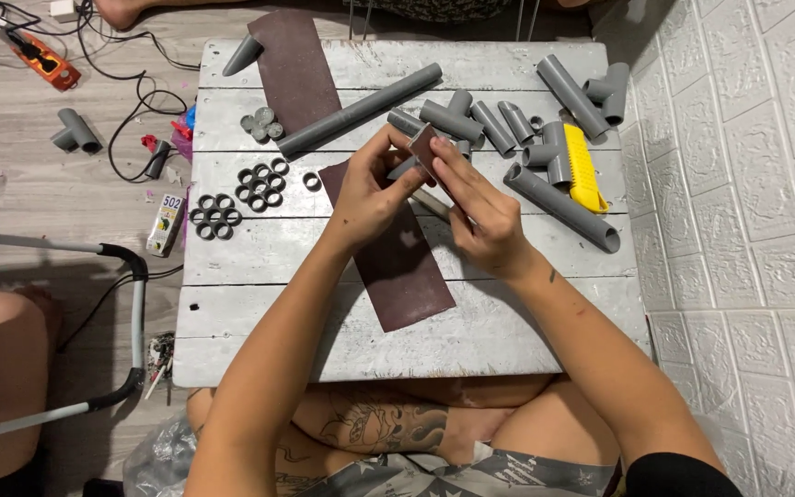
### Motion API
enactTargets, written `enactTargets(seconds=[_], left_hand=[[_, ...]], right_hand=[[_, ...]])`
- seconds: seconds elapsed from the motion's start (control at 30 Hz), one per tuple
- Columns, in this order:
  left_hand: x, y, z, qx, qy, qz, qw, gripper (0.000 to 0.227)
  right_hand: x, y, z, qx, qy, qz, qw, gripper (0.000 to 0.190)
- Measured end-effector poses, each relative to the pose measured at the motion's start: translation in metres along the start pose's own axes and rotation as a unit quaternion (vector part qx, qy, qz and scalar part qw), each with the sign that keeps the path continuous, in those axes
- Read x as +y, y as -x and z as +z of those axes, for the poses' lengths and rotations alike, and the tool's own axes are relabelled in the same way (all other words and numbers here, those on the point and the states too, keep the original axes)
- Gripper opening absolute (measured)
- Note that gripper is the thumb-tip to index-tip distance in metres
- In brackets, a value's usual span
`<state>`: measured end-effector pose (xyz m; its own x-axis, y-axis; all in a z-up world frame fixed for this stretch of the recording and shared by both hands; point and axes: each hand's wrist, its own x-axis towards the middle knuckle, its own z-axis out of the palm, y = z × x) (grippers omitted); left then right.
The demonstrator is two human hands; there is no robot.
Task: The person uses a metal file to smooth the cut edges of a small gray plastic pipe fitting, then switches to sandpaper to further smooth the surface. They handle multiple fittings one at a time, rotating them to work on different sides.
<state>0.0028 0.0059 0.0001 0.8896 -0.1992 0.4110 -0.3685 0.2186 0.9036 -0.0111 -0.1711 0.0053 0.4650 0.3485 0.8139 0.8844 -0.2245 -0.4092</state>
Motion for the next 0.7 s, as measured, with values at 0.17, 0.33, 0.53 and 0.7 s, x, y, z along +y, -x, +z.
enactTargets(seconds=[0.17,0.33,0.53,0.7], left_hand=[[-0.003,0.002,0.005,0.002,-0.045,0.024,0.999,0.018],[-0.006,0.005,0.005,0.004,-0.087,0.043,0.995,0.016],[-0.015,0.009,0.007,-0.004,-0.095,0.05,0.994,0.016],[-0.017,0.006,0.005,-0.003,-0.08,0.038,0.996,0.022]], right_hand=[[0.012,0.007,0.0,-0.007,0.015,-0.003,1.0,0.049],[0.012,0.005,0.003,-0.021,0.013,-0.005,1.0,0.049],[0.013,0.001,0.001,-0.027,0.021,-0.005,0.999,0.046],[0.007,-0.003,-0.008,-0.011,0.031,0.033,0.999,0.05]])
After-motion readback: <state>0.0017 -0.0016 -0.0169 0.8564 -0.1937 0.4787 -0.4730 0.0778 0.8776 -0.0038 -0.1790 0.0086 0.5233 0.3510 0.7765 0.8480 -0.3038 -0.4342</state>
